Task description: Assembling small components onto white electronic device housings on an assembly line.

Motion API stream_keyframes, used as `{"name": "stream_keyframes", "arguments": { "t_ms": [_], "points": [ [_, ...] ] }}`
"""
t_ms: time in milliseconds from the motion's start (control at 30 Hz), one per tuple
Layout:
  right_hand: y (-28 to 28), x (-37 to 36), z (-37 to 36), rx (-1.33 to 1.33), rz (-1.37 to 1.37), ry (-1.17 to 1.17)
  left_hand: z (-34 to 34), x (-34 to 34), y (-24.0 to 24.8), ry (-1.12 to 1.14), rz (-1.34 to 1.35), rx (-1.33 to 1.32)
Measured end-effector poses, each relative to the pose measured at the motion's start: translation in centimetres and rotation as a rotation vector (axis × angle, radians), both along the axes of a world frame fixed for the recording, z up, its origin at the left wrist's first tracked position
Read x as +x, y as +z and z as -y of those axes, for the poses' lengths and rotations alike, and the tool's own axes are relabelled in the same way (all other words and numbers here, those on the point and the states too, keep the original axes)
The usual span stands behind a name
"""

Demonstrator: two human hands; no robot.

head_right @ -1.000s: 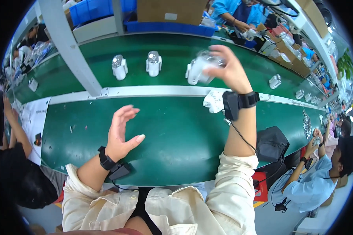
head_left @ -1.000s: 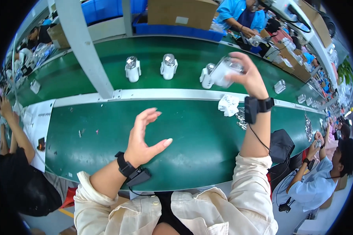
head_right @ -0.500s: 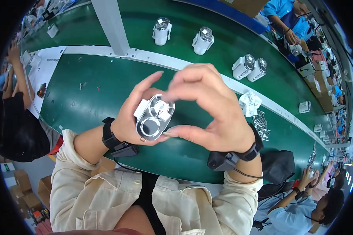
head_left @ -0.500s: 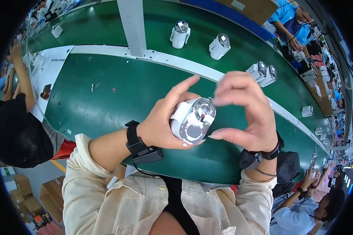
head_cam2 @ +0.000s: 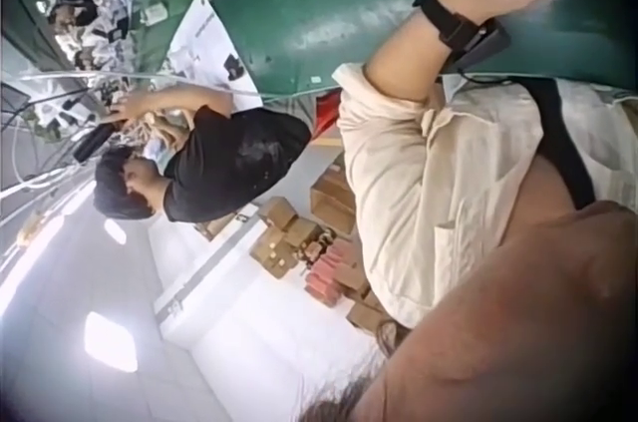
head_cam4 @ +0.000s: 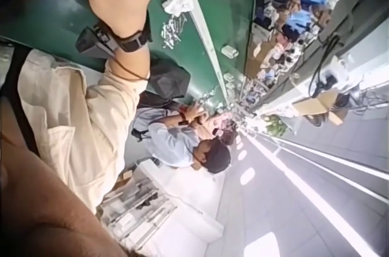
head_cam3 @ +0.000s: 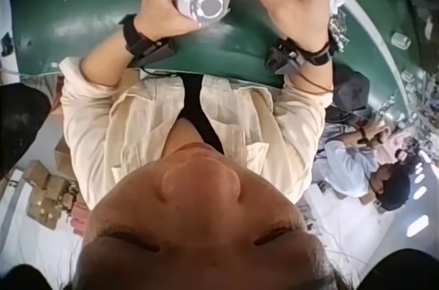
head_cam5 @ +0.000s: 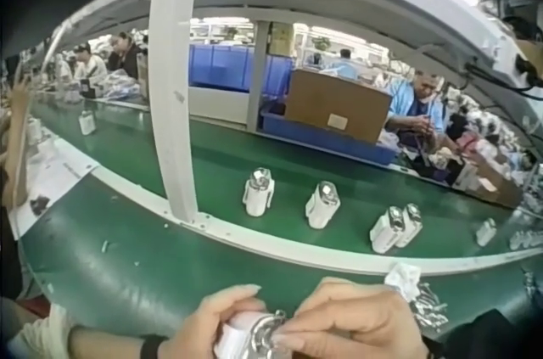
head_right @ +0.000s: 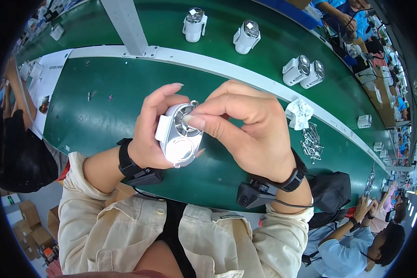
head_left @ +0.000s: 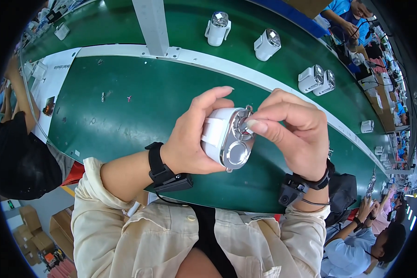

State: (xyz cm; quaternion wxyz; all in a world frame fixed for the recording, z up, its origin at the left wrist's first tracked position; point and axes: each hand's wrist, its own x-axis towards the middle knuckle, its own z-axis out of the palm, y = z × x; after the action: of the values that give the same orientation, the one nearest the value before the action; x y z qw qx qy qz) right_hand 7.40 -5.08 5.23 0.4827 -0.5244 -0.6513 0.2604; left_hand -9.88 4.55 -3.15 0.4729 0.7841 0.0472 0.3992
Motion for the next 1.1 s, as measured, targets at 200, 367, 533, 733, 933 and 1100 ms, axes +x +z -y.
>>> {"name": "stream_keyframes", "arguments": {
  "t_ms": [200,367,533,733,933,1100],
  "points": [
    [-0.8,-1.6,-0.4,0.243,0.242,-0.165,-0.1,-0.3,-0.3,0.103,0.018,0.011],
    [-1.6,-2.1,-0.5,0.383,0.429,-0.196,0.1,-0.4,-0.2,0.173,-0.003,0.044],
    [-2.8,-3.3,0.1,0.347,0.347,-0.243,0.1,0.0,-0.8,0.264,0.055,0.088],
    [-3.3,-2.4,-0.4,0.188,-0.172,-0.011,0.0,-0.1,-0.8,0.186,0.174,0.030],
    [-3.7,-3.5,-1.2,-0.075,-0.724,0.113,0.0,-0.5,-0.6,0.102,0.090,0.053],
    [-4.2,-3.4,-1.1,-0.172,-0.666,0.225,0.0,0.2,-1.2,0.097,0.204,0.025]
  ]
}}
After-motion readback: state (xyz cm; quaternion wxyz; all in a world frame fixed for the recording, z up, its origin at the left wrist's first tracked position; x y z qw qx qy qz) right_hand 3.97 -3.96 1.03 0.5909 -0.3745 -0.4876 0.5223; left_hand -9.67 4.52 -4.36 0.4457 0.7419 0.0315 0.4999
